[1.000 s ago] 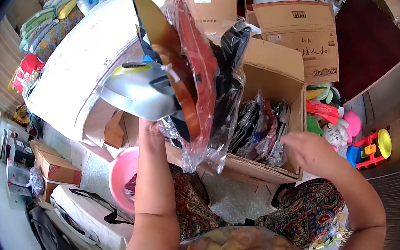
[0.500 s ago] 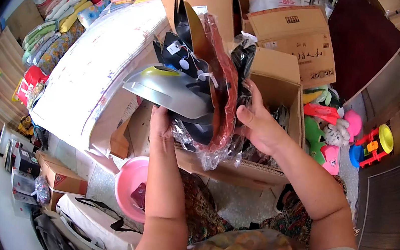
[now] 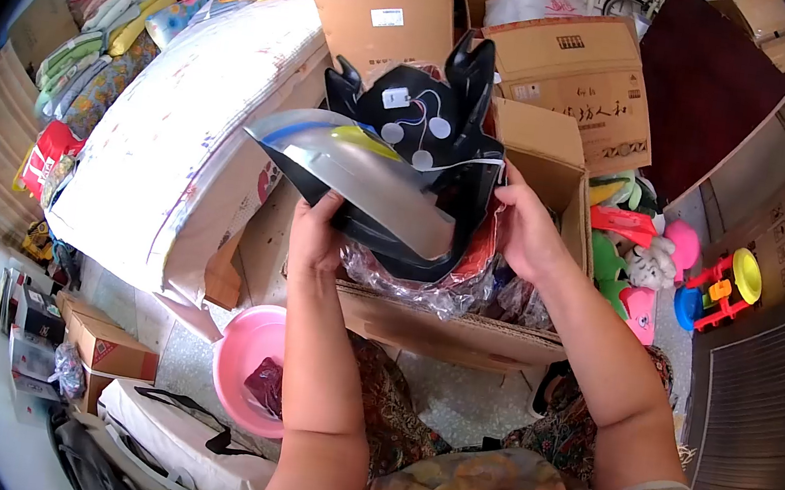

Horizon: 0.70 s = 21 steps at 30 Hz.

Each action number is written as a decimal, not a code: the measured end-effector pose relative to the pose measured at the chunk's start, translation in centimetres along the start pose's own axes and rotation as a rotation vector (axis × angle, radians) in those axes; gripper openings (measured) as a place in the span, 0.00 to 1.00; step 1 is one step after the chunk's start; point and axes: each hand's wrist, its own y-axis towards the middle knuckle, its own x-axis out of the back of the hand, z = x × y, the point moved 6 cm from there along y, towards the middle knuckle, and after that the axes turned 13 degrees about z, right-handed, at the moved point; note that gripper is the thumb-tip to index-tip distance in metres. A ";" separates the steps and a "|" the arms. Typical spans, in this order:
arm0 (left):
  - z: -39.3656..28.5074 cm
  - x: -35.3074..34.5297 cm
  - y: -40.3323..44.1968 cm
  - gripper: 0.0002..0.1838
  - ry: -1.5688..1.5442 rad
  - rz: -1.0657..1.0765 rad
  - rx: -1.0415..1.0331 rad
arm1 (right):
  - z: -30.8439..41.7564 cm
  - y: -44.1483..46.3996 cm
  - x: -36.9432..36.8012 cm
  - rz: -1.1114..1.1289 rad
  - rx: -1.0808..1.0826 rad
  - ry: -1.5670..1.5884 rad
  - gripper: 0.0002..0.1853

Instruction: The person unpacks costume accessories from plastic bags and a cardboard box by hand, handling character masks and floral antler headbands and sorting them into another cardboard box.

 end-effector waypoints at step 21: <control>-2.8 3.4 1.0 0.21 -0.356 -0.088 -0.291 | 1.3 6.3 3.5 -0.226 -0.129 -0.444 0.22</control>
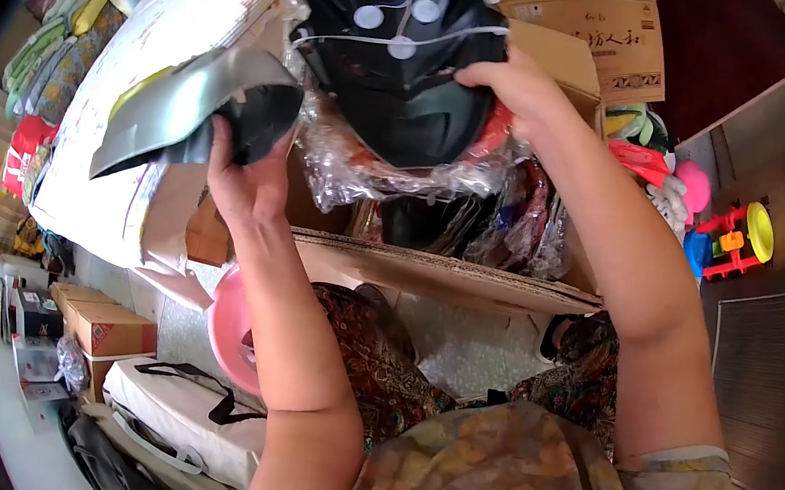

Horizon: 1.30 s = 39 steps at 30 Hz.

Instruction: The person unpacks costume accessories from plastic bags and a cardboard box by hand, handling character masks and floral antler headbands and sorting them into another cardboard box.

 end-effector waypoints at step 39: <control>0.4 -0.7 0.7 0.21 -0.017 -0.002 -0.074 | -17.2 -2.5 -4.0 0.065 -0.651 -0.982 0.47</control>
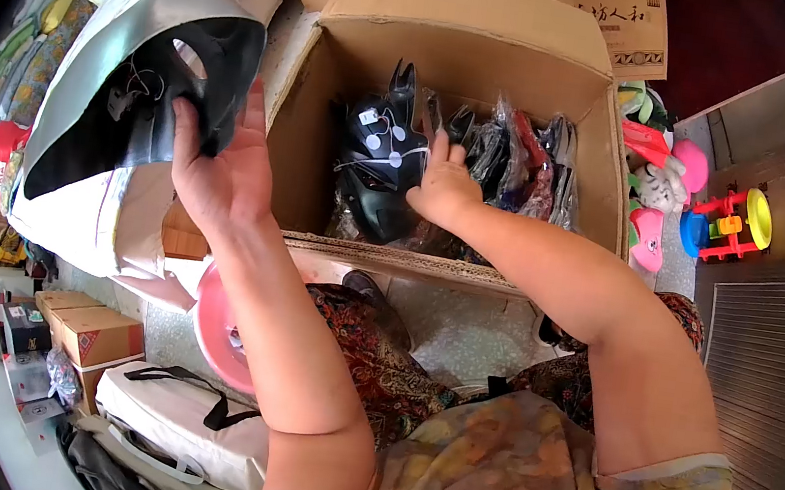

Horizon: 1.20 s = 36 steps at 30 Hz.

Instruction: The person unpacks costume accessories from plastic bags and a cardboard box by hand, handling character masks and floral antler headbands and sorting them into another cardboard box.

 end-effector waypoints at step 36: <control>-1.6 1.0 -0.4 0.25 0.011 -0.092 -0.047 | 3.8 11.1 -6.3 0.420 0.007 -1.507 0.40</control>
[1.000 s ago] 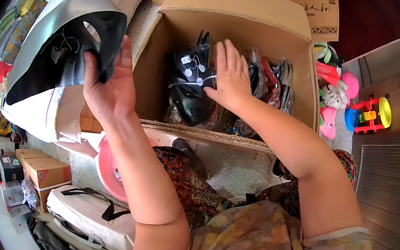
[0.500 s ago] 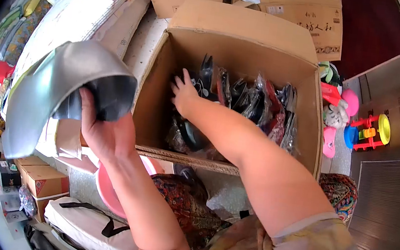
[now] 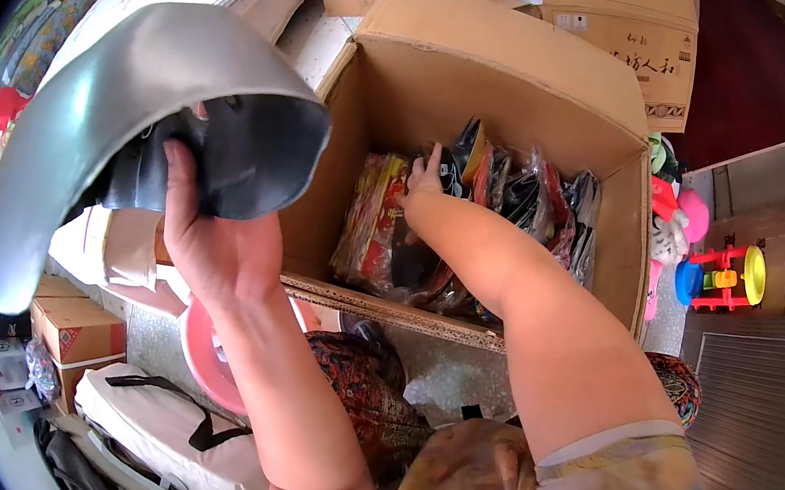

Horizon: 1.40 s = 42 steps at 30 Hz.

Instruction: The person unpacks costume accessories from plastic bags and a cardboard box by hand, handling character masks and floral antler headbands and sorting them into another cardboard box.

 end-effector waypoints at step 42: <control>-0.3 1.7 0.4 0.17 -0.111 -0.052 0.009 | 2.7 0.4 0.6 -0.200 0.156 0.087 0.26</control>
